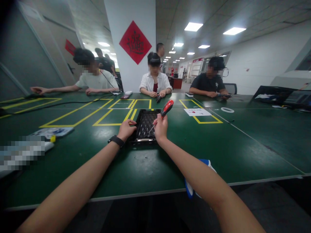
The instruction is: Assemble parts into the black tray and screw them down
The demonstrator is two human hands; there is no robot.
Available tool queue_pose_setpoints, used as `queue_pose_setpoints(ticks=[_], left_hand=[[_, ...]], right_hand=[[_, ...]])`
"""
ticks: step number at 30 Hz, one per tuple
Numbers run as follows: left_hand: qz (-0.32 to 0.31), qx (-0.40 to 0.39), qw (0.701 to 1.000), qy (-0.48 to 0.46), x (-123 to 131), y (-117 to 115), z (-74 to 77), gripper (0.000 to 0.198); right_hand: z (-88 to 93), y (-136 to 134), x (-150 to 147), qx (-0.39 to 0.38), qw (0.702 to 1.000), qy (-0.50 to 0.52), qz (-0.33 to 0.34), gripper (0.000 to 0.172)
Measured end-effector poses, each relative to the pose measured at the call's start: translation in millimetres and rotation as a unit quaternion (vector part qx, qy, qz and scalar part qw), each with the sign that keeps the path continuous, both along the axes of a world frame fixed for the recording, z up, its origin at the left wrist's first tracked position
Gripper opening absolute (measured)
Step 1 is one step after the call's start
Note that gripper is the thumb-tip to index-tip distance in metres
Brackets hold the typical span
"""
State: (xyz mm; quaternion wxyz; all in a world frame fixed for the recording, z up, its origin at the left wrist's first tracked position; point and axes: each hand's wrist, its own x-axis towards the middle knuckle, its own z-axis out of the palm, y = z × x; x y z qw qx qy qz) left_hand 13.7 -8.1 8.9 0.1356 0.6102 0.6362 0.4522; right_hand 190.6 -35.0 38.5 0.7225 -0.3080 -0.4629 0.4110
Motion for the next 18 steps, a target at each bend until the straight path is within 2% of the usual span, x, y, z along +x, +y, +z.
queue_pose_setpoints(ticks=[5, 7, 9, 10, 11, 14, 16, 18], left_hand=[[-0.013, 0.001, 1.0, 0.012, 3.1, -1.5, -1.1, 0.015], [-0.001, 0.019, 1.0, 0.02, 5.3, -6.1, 5.0, 0.016], [-0.008, 0.082, 0.995, 0.048, 10.7, -14.9, 16.4, 0.018], [-0.033, 0.12, 0.99, 0.061, 14.9, -20.6, 23.1, 0.018], [-0.087, 0.138, 0.984, 0.07, 20.1, -26.9, 29.5, 0.017], [-0.259, 0.134, 0.953, 0.078, 38.4, -44.0, 41.1, 0.019], [-0.297, 0.125, 0.942, 0.089, 48.1, -50.3, 40.3, 0.022], [-0.296, 0.117, 0.944, 0.09, 53.0, -51.2, 35.4, 0.021]], right_hand=[[1.3, 0.3, 1.8, 0.011, 1.0, -0.007, -0.008, 0.031], [1.6, 0.8, 2.7, 0.007, 1.0, -0.008, -0.013, 0.031], [1.4, 1.3, 3.0, 0.004, 1.0, -0.006, -0.012, 0.032], [1.2, 1.4, 2.9, 0.004, 1.0, -0.006, -0.011, 0.032], [1.0, 1.4, 2.6, 0.005, 1.0, -0.008, -0.012, 0.032], [0.6, 0.9, 1.8, 0.012, 1.0, -0.018, -0.018, 0.032], [1.0, -0.2, 1.3, 0.019, 0.999, -0.026, -0.023, 0.031], [2.1, -1.9, 0.7, 0.027, 0.999, -0.032, -0.019, 0.031]])
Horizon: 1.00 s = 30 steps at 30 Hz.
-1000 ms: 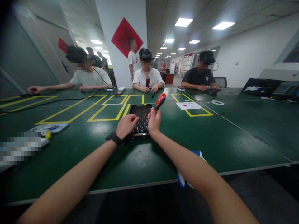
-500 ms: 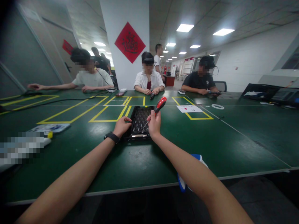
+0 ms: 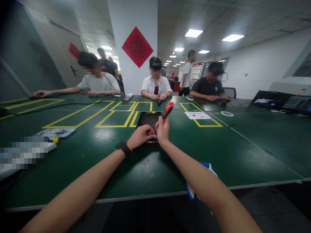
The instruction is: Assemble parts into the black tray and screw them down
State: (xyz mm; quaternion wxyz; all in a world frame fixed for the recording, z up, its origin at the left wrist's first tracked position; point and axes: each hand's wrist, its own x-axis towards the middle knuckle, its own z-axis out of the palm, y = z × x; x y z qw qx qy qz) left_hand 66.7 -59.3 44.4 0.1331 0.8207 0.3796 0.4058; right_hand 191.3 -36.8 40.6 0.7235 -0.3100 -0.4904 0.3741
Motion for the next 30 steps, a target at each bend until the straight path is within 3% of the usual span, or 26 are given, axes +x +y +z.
queue_pose_setpoints(ticks=[4, 9, 18, 25, 30], left_hand=[[0.033, -0.032, 0.998, -0.046, -1.7, 6.1, -7.5, 0.025], [0.024, -0.074, 0.996, -0.053, -3.9, 8.7, -6.7, 0.023], [-0.014, -0.05, 0.997, -0.052, -2.8, 7.0, -6.0, 0.014], [0.016, -0.071, 0.996, -0.054, -1.8, 9.1, -8.8, 0.019], [0.012, -0.061, 0.998, -0.033, -2.6, 8.7, -8.0, 0.017]], right_hand=[[3.8, -5.2, -1.6, 0.018, 0.999, -0.007, 0.031, 0.03], [6.7, -11.0, -2.8, 0.028, 0.998, -0.037, 0.047, 0.029], [5.4, -7.4, -0.6, 0.034, 0.993, -0.044, 0.105, 0.033], [6.5, -9.5, -1.5, 0.055, 0.995, -0.033, 0.076, 0.028], [7.5, -11.3, -0.9, 0.043, 0.993, -0.047, 0.095, 0.031]])
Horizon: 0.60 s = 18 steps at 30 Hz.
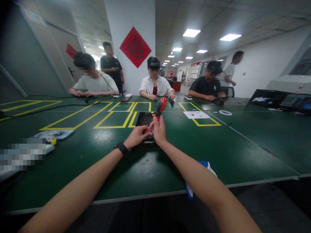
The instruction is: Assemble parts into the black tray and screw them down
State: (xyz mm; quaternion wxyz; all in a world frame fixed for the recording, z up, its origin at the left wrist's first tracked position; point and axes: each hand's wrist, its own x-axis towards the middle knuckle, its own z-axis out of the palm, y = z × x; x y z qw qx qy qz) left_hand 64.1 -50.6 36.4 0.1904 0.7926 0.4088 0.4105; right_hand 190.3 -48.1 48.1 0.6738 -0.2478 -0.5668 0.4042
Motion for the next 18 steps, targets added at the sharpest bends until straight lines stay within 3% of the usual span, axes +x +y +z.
queue_pose_setpoints(ticks=[7, 11, 18], left_hand=[[-0.021, -0.012, 1.0, 0.002, -0.3, 3.0, -2.7, 0.018], [0.006, -0.014, 1.0, -0.006, -0.2, 4.4, -5.7, 0.023], [0.007, -0.014, 1.0, 0.003, -0.8, 3.9, -4.2, 0.02]], right_hand=[[-1.7, 1.8, -0.5, -0.01, 1.0, -0.017, -0.016, 0.03], [-1.7, 1.9, -1.2, 0.001, 0.999, 0.005, -0.039, 0.029], [-2.0, 4.3, -0.2, -0.015, 1.0, 0.013, 0.002, 0.033]])
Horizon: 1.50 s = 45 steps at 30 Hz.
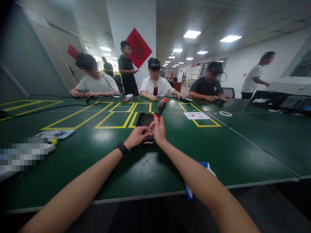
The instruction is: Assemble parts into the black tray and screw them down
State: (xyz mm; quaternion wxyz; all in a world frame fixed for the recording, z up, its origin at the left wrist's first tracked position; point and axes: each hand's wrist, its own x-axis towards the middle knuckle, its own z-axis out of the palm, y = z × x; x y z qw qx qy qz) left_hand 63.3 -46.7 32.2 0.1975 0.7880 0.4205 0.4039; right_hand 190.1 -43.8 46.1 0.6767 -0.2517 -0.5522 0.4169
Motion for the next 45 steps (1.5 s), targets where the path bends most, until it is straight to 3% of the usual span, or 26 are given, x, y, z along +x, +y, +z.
queue_pose_setpoints(ticks=[5, 16, 26, 32, 45], left_hand=[[-0.018, 0.009, 1.0, 0.001, 0.4, -3.2, 4.1, 0.022], [0.021, -0.02, 1.0, -0.002, -0.3, -1.8, 1.4, 0.028], [-0.059, -0.048, 0.996, -0.051, 1.5, -3.1, 2.1, 0.022], [0.004, -0.015, 1.0, -0.005, 1.2, -3.4, 1.2, 0.03], [0.02, 0.028, 0.998, 0.052, 0.8, -4.4, 0.9, 0.015]], right_hand=[[-0.3, 1.8, 1.4, -0.006, 1.0, -0.005, -0.005, 0.033], [-0.2, 0.4, 0.6, 0.001, 1.0, 0.014, -0.006, 0.031], [-2.0, 4.9, 1.5, -0.015, 1.0, 0.014, -0.004, 0.031], [-2.5, 3.6, 0.9, 0.007, 0.999, 0.012, -0.048, 0.028], [-0.8, 2.0, 0.9, -0.01, 1.0, 0.017, 0.005, 0.035]])
